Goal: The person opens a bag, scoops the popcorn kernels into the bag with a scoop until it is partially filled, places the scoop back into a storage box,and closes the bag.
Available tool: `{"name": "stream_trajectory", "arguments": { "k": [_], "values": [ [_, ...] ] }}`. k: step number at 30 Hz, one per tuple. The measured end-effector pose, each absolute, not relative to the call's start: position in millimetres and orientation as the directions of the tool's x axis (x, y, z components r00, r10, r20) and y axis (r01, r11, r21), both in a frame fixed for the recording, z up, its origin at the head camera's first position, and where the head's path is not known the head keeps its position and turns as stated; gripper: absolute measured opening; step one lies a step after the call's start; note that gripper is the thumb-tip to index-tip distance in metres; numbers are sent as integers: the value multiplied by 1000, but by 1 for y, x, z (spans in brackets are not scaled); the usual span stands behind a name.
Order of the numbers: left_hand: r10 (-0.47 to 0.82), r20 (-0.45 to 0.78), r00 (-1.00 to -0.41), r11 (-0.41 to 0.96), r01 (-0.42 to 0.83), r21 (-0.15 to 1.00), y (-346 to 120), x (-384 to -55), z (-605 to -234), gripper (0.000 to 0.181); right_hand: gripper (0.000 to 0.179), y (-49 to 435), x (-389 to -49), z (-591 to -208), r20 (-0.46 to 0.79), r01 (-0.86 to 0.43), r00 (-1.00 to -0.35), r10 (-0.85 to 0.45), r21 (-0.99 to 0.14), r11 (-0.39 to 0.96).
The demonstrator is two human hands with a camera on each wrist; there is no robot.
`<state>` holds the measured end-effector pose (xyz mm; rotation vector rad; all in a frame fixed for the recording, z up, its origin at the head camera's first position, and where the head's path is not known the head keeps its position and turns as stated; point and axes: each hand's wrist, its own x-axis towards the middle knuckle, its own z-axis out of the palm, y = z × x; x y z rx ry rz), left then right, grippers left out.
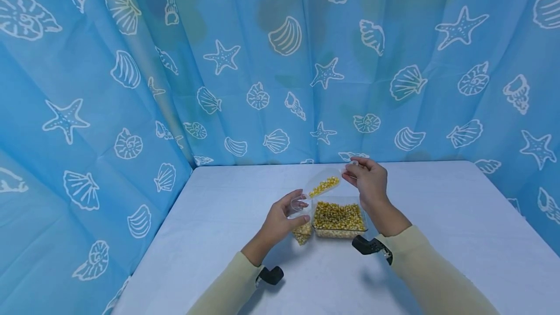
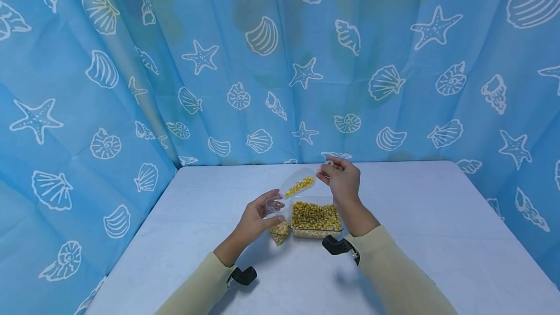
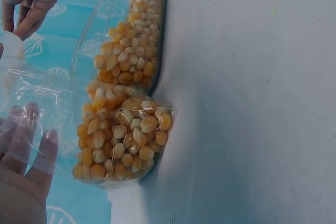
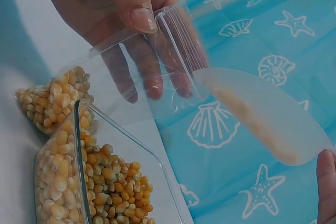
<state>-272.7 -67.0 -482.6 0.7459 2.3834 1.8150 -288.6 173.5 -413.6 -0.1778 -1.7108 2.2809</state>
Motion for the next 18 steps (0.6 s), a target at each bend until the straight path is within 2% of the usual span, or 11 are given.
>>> {"name": "stream_trajectory", "arguments": {
  "k": [18],
  "values": [
    [390,208,-897,214,308,927,-66,-271,-479,69,22,172,-287,-411,85,-161,-948,306,-958,-235]
  ]
}}
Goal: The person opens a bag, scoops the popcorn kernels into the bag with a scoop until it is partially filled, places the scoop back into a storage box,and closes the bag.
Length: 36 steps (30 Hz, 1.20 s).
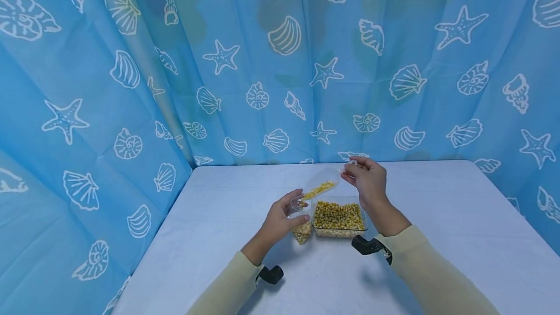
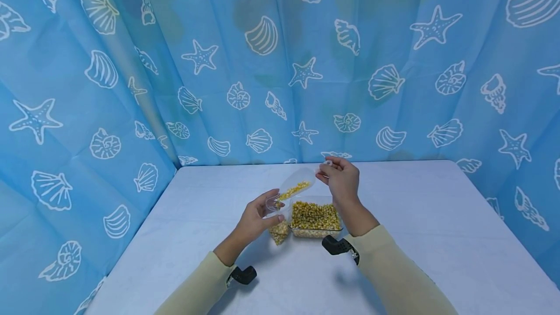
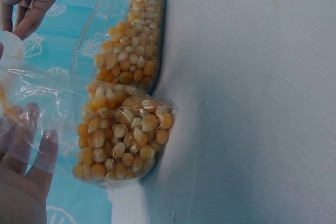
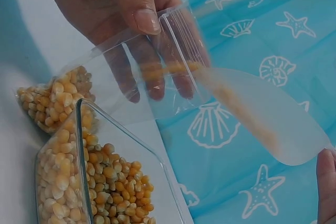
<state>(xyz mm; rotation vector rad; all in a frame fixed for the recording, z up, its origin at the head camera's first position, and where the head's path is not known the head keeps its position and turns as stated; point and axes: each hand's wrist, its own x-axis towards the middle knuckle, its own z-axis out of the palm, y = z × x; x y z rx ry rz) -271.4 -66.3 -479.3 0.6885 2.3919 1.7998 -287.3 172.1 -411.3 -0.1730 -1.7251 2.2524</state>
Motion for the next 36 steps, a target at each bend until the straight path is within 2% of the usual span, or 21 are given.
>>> {"name": "stream_trajectory", "arguments": {
  "k": [11,14,21,28,36],
  "values": [
    [392,211,-895,209,310,927,-65,-271,-478,69,21,172,-288,-411,77,-160,-947,311,-954,-253],
    [399,213,-892,219,318,923,-64,-264,-467,69,21,172,-287,-411,75,-158,-948,309,-954,-256],
    [392,230,-891,214,332,919,-66,-273,-480,69,22,171,-287,-411,94,-173,-947,306,-955,-242],
    [400,232,-887,208,334,920,-67,-274,-481,70,20,171,-288,-412,110,-195,-944,310,-946,-259],
    [404,251,-880,196,351,916,-67,-274,-481,69,20,170,-287,-412,137,-211,-940,313,-953,-219]
  ]
}}
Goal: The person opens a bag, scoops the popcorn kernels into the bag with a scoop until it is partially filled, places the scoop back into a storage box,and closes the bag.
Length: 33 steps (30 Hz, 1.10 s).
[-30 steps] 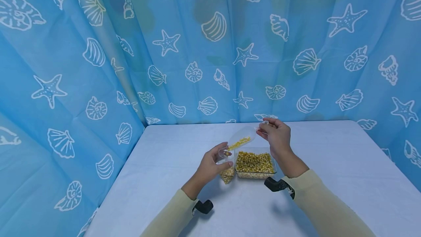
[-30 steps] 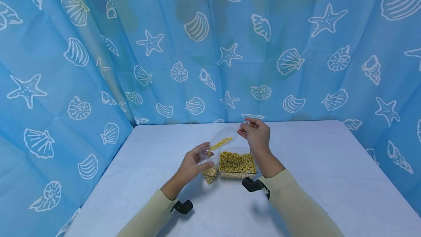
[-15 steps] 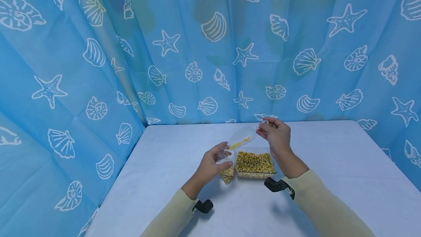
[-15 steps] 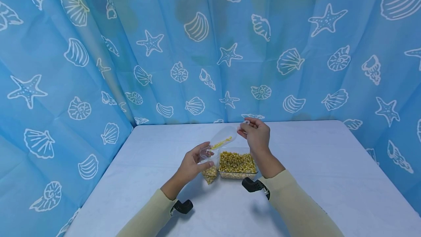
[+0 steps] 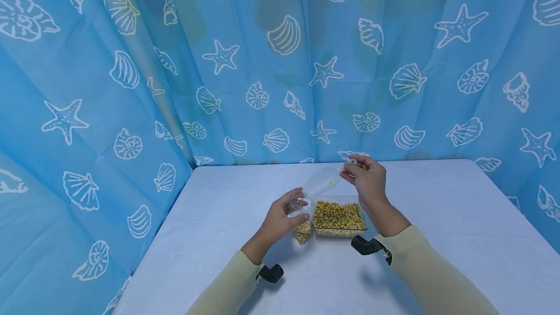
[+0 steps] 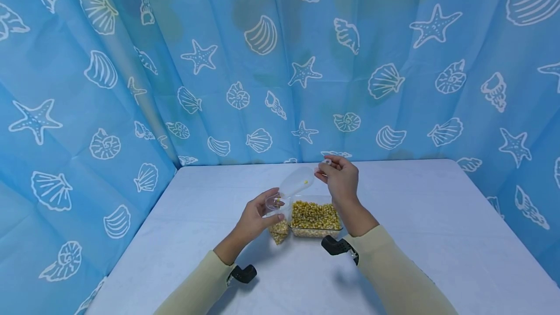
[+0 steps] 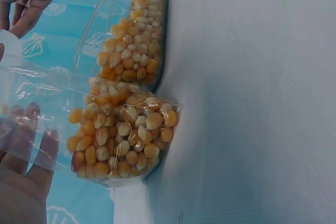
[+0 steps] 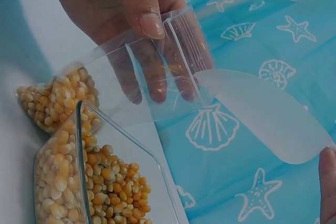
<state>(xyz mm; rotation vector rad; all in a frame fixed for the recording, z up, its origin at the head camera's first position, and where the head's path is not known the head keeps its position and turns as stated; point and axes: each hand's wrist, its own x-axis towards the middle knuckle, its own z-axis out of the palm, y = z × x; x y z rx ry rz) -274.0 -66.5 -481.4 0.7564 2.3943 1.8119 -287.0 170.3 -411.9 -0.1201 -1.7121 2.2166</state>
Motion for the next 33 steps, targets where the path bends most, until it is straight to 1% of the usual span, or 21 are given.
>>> {"name": "stream_trajectory", "arguments": {
  "k": [4,10,13,17,21,27,33],
  "values": [
    [399,252,-882,194,350,916,-66,-274,-481,68,22,168,-285,-410,160,-226,-936,314,-956,-187],
    [403,245,-882,197,345,918,-66,-274,-481,69,26,163,-281,-406,249,-288,-918,308,-954,-88],
    [404,247,-881,192,346,918,-67,-274,-482,68,26,161,-280,-404,270,-302,-914,304,-951,-66],
    [404,248,-880,195,348,917,-67,-274,-481,69,25,162,-280,-404,259,-295,-916,306,-952,-77],
    [407,251,-878,201,354,913,-67,-274,-481,70,26,167,-280,-403,235,-287,-922,309,-949,-135],
    [400,258,-880,205,360,910,-69,-273,-481,69,21,183,-281,-404,203,-285,-921,334,-934,-215],
    [394,262,-881,196,359,912,-72,-272,-481,68,22,206,-280,-415,164,-248,-906,391,-953,-175]
  ]
}}
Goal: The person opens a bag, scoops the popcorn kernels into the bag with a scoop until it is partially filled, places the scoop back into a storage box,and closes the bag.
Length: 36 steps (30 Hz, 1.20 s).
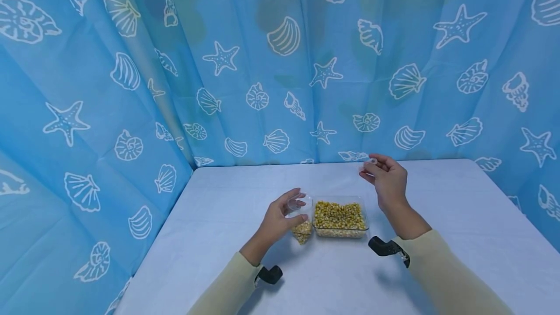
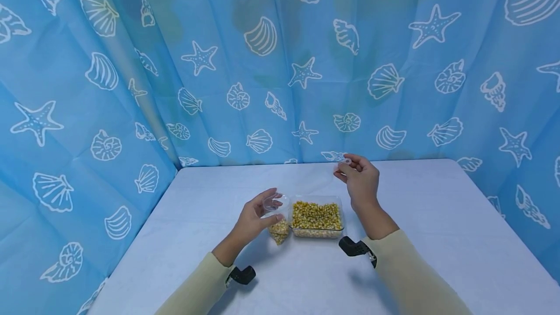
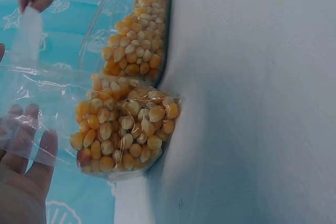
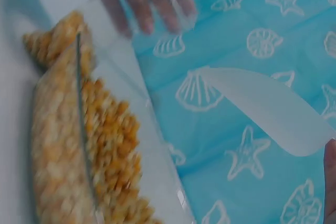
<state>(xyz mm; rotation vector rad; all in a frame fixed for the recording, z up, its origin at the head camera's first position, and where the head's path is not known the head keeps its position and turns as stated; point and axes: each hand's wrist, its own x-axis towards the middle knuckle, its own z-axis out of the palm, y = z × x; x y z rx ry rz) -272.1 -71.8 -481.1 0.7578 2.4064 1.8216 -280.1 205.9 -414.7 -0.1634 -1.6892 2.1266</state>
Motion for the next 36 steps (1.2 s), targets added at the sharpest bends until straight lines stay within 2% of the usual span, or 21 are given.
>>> {"name": "stream_trajectory", "arguments": {
  "k": [4,9,18,22,24,28,32,34,36],
  "values": [
    [395,258,-882,204,358,911,-73,-273,-482,69,25,217,-278,-425,119,-192,-899,420,-972,-133],
    [396,253,-883,205,354,913,-75,-273,-482,70,27,222,-274,-438,145,-168,-892,429,-986,-17],
    [400,256,-880,202,357,912,-76,-273,-481,69,24,213,-271,-455,363,-275,-868,339,-919,281],
    [402,259,-878,196,359,913,-77,-273,-482,69,22,208,-269,-458,435,-330,-849,301,-880,343],
    [404,260,-877,195,360,912,-77,-273,-483,69,23,208,-271,-464,465,-373,-841,278,-869,324],
    [406,269,-873,192,369,909,-78,-273,-483,68,24,220,-296,-502,486,-407,-832,269,-863,300],
    [409,285,-867,185,384,905,-79,-273,-483,68,40,230,-321,-537,449,-406,-855,262,-891,203],
    [409,288,-866,186,388,903,-79,-273,-484,68,51,230,-322,-540,405,-378,-878,255,-914,149],
    [408,290,-866,185,389,902,-80,-273,-484,68,53,226,-318,-534,347,-327,-901,259,-938,116]
  ]
}}
